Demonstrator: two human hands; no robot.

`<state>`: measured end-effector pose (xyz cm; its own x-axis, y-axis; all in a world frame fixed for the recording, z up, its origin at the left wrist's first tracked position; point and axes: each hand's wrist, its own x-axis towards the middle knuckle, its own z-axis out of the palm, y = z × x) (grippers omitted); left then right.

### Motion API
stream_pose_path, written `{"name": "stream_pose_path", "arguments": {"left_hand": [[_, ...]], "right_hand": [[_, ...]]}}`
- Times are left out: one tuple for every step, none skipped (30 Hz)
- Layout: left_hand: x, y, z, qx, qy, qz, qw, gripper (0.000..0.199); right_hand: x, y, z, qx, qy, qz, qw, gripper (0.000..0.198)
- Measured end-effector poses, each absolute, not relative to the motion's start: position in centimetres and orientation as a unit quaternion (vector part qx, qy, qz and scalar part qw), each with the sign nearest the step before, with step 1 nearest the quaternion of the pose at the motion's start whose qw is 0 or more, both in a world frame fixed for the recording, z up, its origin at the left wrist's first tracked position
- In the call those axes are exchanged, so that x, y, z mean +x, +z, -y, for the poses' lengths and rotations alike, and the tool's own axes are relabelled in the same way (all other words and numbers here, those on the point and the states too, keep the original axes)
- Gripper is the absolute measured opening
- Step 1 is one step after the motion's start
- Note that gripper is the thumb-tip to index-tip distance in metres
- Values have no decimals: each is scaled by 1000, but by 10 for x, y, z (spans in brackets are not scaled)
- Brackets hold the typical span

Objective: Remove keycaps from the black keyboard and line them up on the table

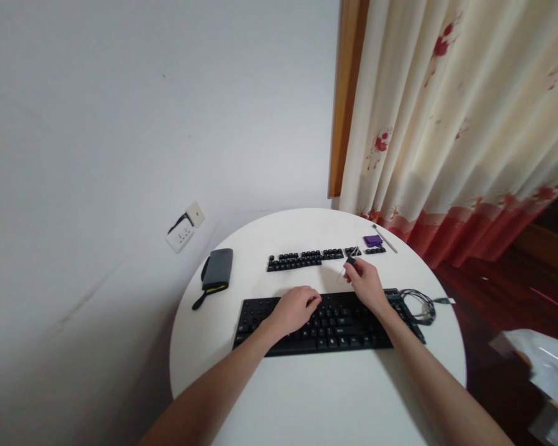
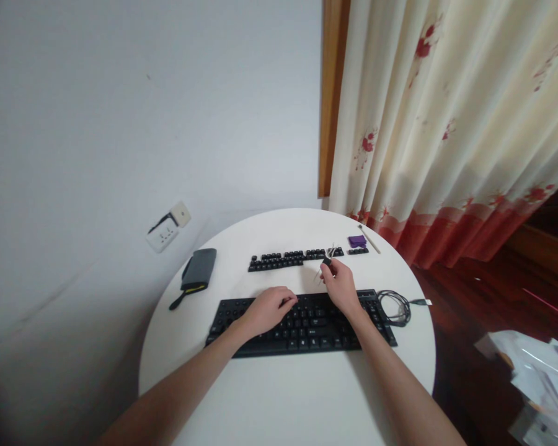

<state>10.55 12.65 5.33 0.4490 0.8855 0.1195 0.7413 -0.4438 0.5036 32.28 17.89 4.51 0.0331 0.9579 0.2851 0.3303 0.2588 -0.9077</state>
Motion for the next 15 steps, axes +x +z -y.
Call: {"name": "stream_pose_path", "arguments": {"left_hand": [[105, 53, -127, 829, 185, -492, 192, 28], [105, 53, -127, 829, 184, -492, 192, 28], [105, 53, -127, 829, 183, -492, 193, 28], [105, 52, -127, 829, 183, -493, 193, 29], [105, 53, -127, 829, 182, -493, 193, 29], [106, 53, -126, 829, 181, -493, 193, 29], [106, 53, -126, 829, 181, -494, 192, 29], [106, 53, -126, 828, 180, -495, 191, 28], [106, 53, -126, 828, 180, -495, 191, 28], [106, 53, -126, 829, 180, -494, 191, 28], [107, 53, -126, 829, 180, -494, 191, 28], [107, 53, -126, 829, 180, -494, 192, 28], [107, 52, -126, 829, 181, -494, 191, 28], [106, 52, -126, 828, 183, -494, 191, 28], [106, 52, -126, 828, 185, -495, 190, 27]], "right_hand": [[323, 46, -179, -522, 313, 618, 498, 30], [324, 46, -179, -524, 311, 616, 499, 30], [325, 47, -180, -526, 309, 613, 502, 31], [326, 47, -180, -527, 308, 611, 505, 31], [327, 47, -181, -529, 307, 607, 507, 32], [328, 47, -181, -530, 307, 604, 509, 32], [329, 46, -182, -531, 308, 603, 511, 32], [329, 46, -182, -531, 308, 602, 511, 33], [330, 45, -183, -531, 308, 601, 512, 33], [331, 45, -183, -532, 308, 598, 514, 34], [332, 46, -184, -534, 306, 594, 518, 34], [334, 46, -185, -537, 304, 587, 524, 35], [336, 47, -185, -542, 300, 577, 532, 35], [338, 48, -186, -548, 295, 566, 541, 36], [340, 49, -187, -553, 289, 554, 551, 36]]}}
